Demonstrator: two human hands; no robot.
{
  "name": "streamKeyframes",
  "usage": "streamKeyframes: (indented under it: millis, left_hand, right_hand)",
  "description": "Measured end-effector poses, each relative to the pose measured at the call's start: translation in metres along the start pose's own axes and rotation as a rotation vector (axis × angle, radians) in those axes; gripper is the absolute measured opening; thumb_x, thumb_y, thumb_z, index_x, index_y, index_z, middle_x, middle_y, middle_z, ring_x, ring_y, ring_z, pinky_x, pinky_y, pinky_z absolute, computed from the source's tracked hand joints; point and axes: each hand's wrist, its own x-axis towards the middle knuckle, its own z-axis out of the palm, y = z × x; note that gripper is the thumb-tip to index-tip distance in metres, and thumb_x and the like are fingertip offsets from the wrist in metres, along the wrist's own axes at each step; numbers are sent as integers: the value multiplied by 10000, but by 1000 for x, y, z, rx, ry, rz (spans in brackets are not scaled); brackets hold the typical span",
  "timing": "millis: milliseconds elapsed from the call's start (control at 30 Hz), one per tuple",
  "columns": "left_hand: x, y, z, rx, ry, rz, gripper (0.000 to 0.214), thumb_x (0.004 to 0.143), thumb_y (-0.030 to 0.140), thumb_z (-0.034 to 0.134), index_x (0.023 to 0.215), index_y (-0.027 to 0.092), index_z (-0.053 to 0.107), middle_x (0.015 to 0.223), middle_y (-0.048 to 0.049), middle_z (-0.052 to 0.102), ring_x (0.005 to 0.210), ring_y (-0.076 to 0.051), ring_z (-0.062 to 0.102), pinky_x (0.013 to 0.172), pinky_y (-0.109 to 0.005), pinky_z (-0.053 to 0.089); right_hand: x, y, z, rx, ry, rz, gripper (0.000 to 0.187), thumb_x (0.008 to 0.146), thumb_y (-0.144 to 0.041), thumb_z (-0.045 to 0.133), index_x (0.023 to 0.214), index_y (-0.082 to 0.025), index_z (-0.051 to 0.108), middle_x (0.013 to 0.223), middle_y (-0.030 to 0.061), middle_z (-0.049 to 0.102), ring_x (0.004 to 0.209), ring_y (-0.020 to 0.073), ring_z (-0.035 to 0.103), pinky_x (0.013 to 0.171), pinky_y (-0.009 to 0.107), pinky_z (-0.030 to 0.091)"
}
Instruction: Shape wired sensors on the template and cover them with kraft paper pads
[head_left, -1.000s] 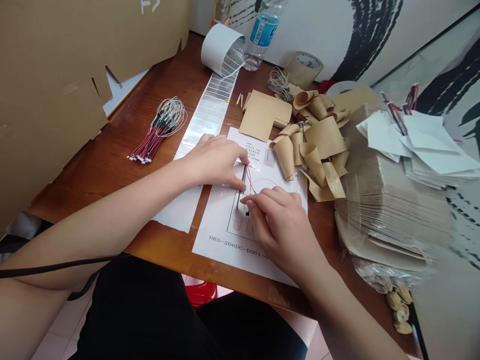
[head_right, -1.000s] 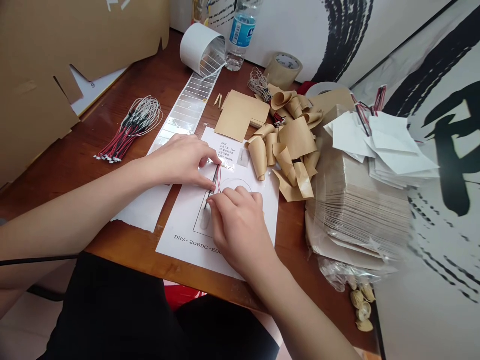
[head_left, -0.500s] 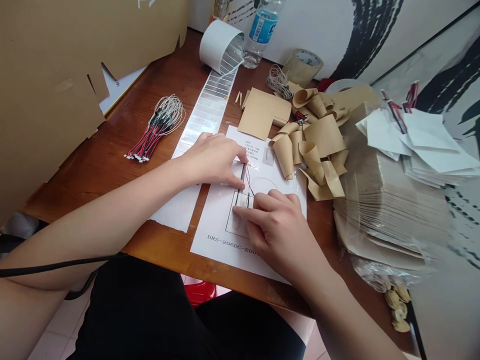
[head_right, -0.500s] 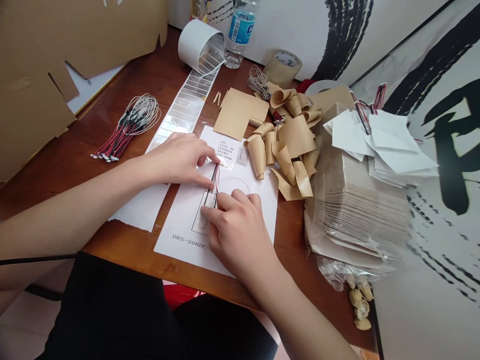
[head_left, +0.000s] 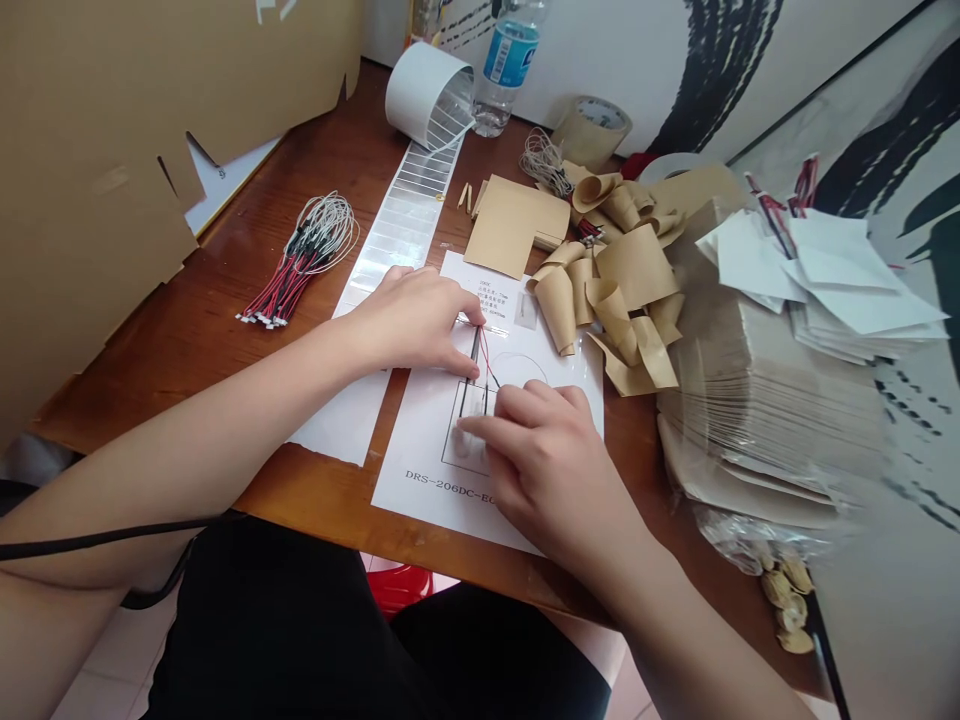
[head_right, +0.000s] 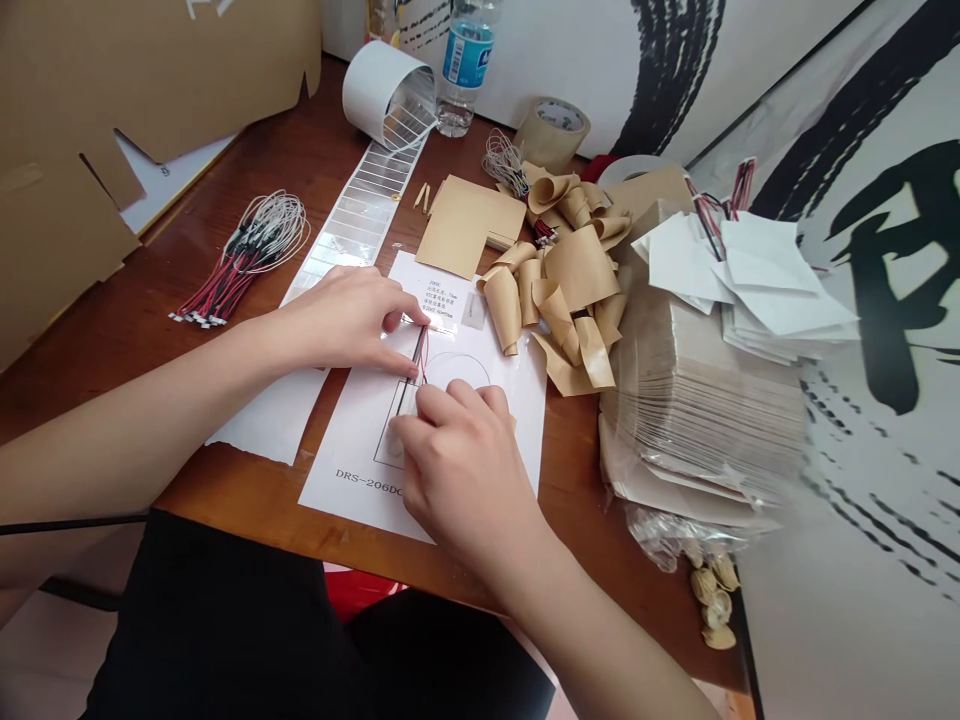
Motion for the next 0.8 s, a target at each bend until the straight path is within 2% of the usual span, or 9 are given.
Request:
streamKeyframes:
  millis: [133,200,333,400,533,700,800]
  left_hand:
    - [0,0,-1,21,-1,6,655,719,641,780,1252,262,754,1083,-70,759,1121,-325,613,1003,-440,362]
    - [0,-1,0,21,4,19,666,714,649,779,1257,263,752,1076,-68,760,1110,-323,617,993,-434,365]
    - [0,0,0,24,0,13,668,716,656,767,1256,264,746,1077,-65,757,1106,-317,610,994,-428,364]
    - [-1,0,0,20,-6,6,671,713,660,765,1255,264,743,1072,-62,756,1101,-311,608,1000,-426,363]
    - [-1,-1,0,12,-4,12,679,711,663,765,1258,262,743,1068,-63,756,1099,-310,606,1010,-436,366]
    - [-1,-1,-1,10,-8,14,678,721,663,758,1265,259,743,1086,-68,752,1122,-319,604,1028,-446,364]
    - [-1,-1,-1,18,-10,9,672,729,662,751,1267,261,743,1085,-72,750,1133,-319,599,1036,-447,360]
  right_hand:
    - [4,10,-13,98,187,183,273,920,-89,469,925,-197,719,763,33,614,623,150,521,595,298,382]
    - [4,16,-17,138,166,210,203,929,-123,505,917,-204,691,766,22,637,579,130,523,567,280,398]
    - [3,19,-19,139,4,114,98,912,-167,595,861,-201,672,791,10,656,547,102,517,546,262,388]
    - [2,16,-16,89,-23,104,89,917,-209,629,833,-198,656,775,6,651,537,102,504,528,263,354]
    - [1,10,-5,14,72,202,257,924,-370,695,765,-196,593,665,-12,592,504,111,466,511,268,316]
    - [2,11,7,-32,191,261,197,925,-329,684,1035,-166,697,843,36,638,579,136,512,533,284,338]
    - [3,12,11,-47,217,240,155,978,-271,605,948,-204,742,826,38,632,625,149,518,564,290,360]
